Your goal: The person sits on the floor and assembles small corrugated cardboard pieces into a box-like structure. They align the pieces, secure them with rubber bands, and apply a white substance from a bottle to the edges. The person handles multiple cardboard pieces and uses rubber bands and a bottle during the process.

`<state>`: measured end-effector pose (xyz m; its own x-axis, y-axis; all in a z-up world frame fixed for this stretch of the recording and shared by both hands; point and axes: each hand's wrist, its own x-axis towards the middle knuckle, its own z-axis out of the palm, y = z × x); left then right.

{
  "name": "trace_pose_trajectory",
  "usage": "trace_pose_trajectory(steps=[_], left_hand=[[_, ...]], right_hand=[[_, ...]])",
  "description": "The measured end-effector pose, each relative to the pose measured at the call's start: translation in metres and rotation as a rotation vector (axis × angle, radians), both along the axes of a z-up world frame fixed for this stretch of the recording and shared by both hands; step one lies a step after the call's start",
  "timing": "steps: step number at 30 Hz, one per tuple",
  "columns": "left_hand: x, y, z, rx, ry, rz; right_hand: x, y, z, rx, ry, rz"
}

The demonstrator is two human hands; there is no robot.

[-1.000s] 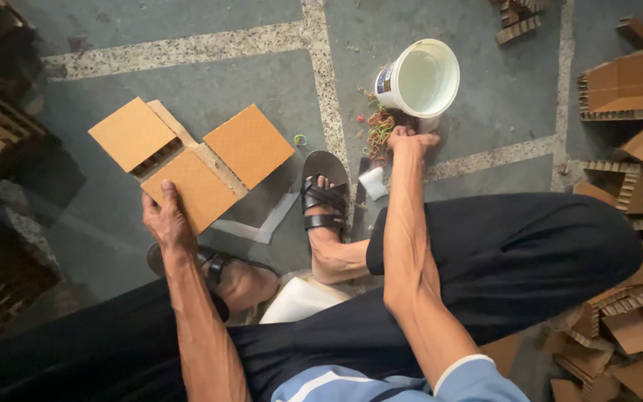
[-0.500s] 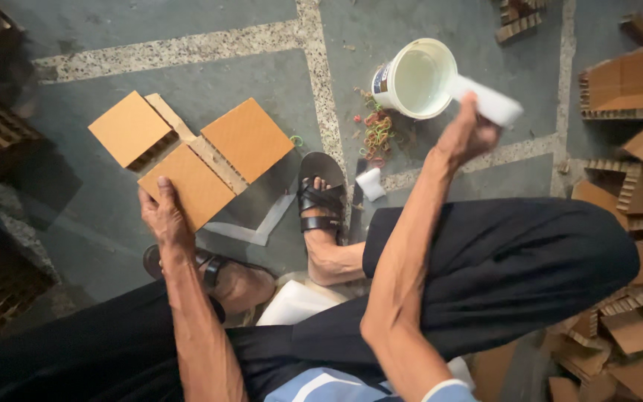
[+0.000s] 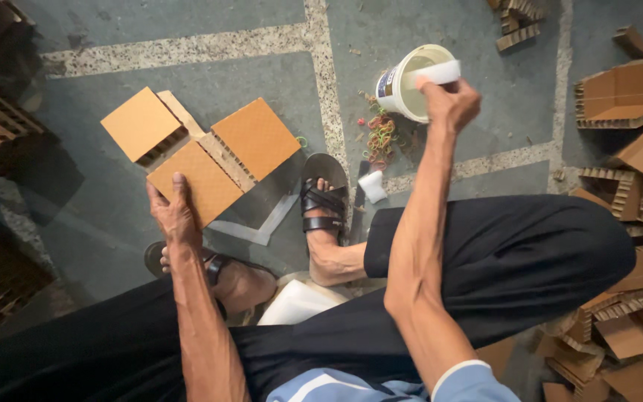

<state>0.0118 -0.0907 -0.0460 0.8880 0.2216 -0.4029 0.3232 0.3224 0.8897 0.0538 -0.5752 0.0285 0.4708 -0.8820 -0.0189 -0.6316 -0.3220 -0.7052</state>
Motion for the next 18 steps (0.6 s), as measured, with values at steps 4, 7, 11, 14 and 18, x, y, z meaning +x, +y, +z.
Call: trace_pose_trajectory(steps=[4,7,11,14,18], left_hand=[[0.001,0.003,0.006,-0.036,-0.005,0.011],[0.006,0.002,0.015,-0.101,-0.029,0.019],[0.009,0.001,0.029,-0.149,0.004,0.066],[0.008,0.0,0.034,-0.128,-0.064,0.032],[0.009,-0.005,0.04,-0.103,-0.037,0.045]], right_hand=[[-0.007,-0.012,0.015,0.048,-0.26,-0.113],[-0.005,-0.016,0.016,0.062,-0.245,-0.19],[-0.003,-0.006,0.009,0.092,-0.09,-0.194],[-0.012,0.007,0.011,0.099,0.001,-0.055],[-0.01,0.03,0.042,0.47,0.032,-0.066]])
